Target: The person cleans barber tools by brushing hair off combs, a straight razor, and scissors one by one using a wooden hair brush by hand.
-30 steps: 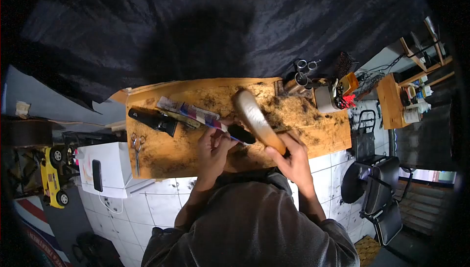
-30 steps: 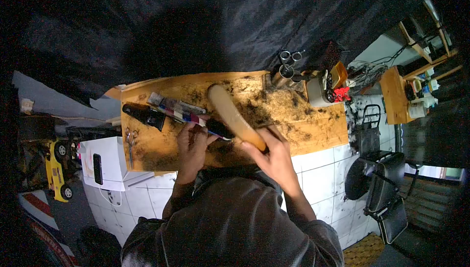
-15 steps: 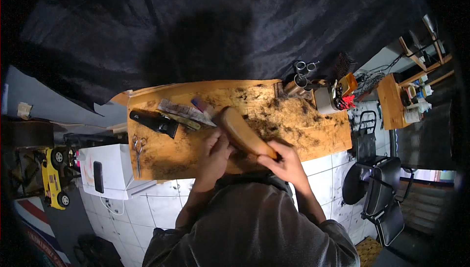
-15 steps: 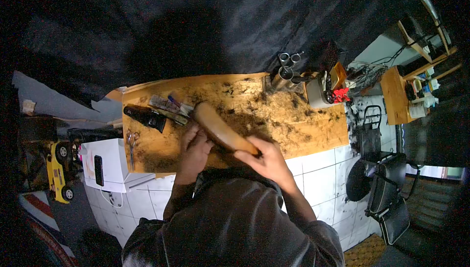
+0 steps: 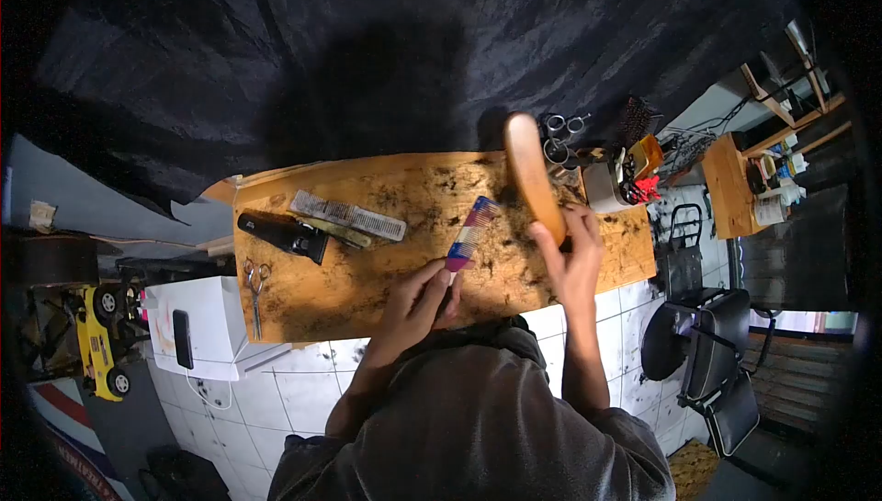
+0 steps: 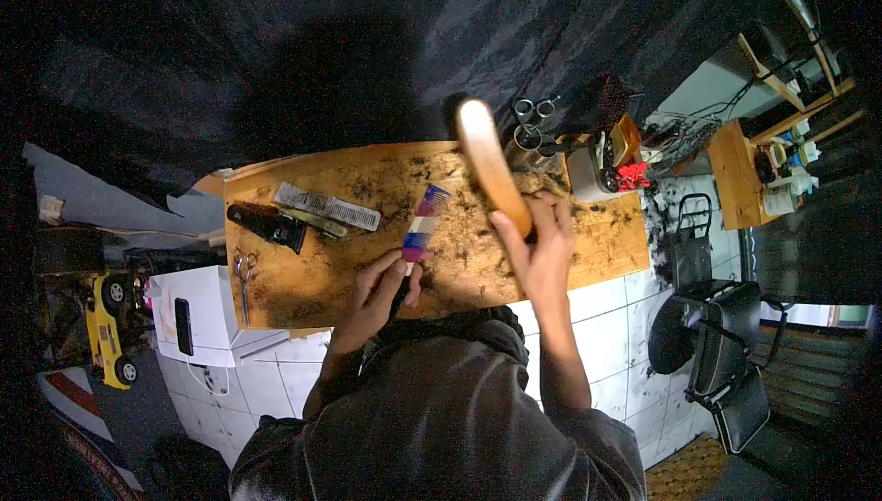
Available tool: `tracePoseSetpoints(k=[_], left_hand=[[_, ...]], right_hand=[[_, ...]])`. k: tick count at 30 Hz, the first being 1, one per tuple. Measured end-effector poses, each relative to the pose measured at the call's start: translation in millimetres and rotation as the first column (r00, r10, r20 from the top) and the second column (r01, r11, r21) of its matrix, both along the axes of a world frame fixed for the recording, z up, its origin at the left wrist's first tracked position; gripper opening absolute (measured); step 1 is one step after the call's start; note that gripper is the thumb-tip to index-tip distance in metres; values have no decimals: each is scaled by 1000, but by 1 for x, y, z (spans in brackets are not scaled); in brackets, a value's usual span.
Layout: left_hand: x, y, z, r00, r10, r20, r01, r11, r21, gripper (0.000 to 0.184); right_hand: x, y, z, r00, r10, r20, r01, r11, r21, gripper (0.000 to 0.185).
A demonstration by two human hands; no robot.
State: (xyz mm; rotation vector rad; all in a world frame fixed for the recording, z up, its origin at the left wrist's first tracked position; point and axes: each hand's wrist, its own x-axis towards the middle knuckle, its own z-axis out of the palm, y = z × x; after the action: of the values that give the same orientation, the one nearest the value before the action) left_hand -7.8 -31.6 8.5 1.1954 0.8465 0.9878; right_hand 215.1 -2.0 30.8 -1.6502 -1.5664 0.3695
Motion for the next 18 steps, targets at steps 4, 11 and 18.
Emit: tracePoseSetpoints(k=[4, 11, 18], left_hand=[[3, -1, -5, 927, 171, 333, -24, 915, -403, 20], [-22, 5, 3, 712, 141, 687, 408, 714, -569, 20], [-29, 8, -21, 272, 311, 911, 705, 580, -409, 25]], right_hand=[[11, -10, -19, 911, 387, -143, -389, 921, 21, 45], [4, -7, -20, 886, 462, -40, -460, 886, 57, 51], [-4, -6, -18, 852, 519, -71, -512, 853, 103, 50]])
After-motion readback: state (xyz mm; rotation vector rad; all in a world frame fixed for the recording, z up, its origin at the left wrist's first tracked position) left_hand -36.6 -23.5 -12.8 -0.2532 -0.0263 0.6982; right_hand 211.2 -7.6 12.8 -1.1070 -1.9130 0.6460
